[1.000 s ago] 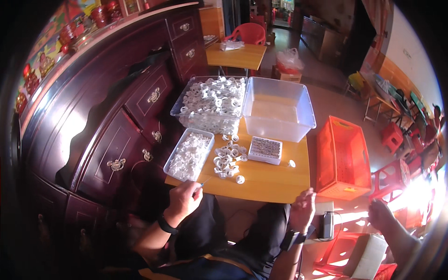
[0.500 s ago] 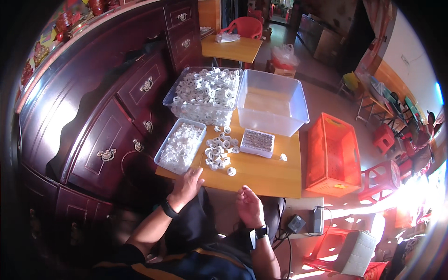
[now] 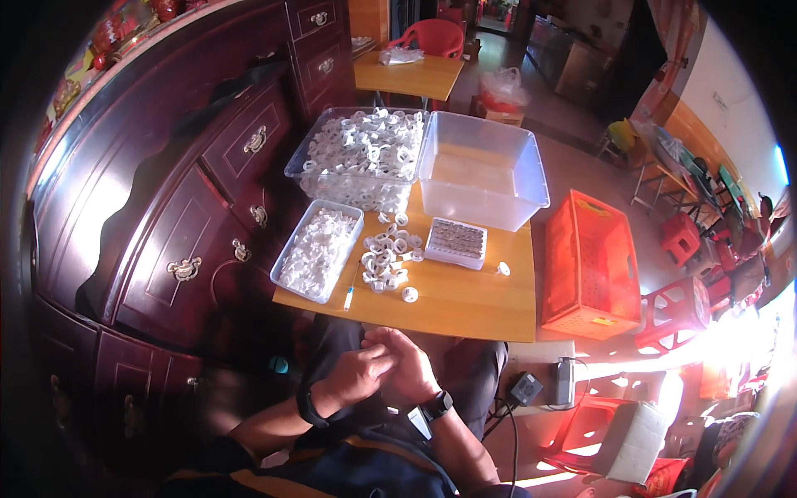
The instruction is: Manually assemble small white circular plastic housings with internal components.
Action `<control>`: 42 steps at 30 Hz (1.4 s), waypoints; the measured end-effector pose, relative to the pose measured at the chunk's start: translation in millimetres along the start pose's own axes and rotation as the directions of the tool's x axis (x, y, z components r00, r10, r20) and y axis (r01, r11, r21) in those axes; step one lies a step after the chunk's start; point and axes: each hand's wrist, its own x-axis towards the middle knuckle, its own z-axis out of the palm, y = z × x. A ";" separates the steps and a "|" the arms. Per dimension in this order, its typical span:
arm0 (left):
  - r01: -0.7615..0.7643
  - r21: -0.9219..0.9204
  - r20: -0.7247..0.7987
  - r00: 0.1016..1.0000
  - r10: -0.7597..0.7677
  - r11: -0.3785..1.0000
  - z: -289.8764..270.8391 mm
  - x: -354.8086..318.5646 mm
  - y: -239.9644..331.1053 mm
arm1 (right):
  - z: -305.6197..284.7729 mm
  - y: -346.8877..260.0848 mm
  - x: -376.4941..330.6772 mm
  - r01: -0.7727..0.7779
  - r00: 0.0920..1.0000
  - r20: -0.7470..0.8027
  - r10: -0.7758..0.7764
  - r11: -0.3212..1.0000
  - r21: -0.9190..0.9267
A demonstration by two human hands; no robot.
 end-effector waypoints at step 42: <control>0.298 -0.598 -0.011 0.925 -0.380 0.744 -19.5 12.2 -12.9 | -28.1 -58.9 0.6 0.245 0.957 -0.140 -0.253 0.967 -0.073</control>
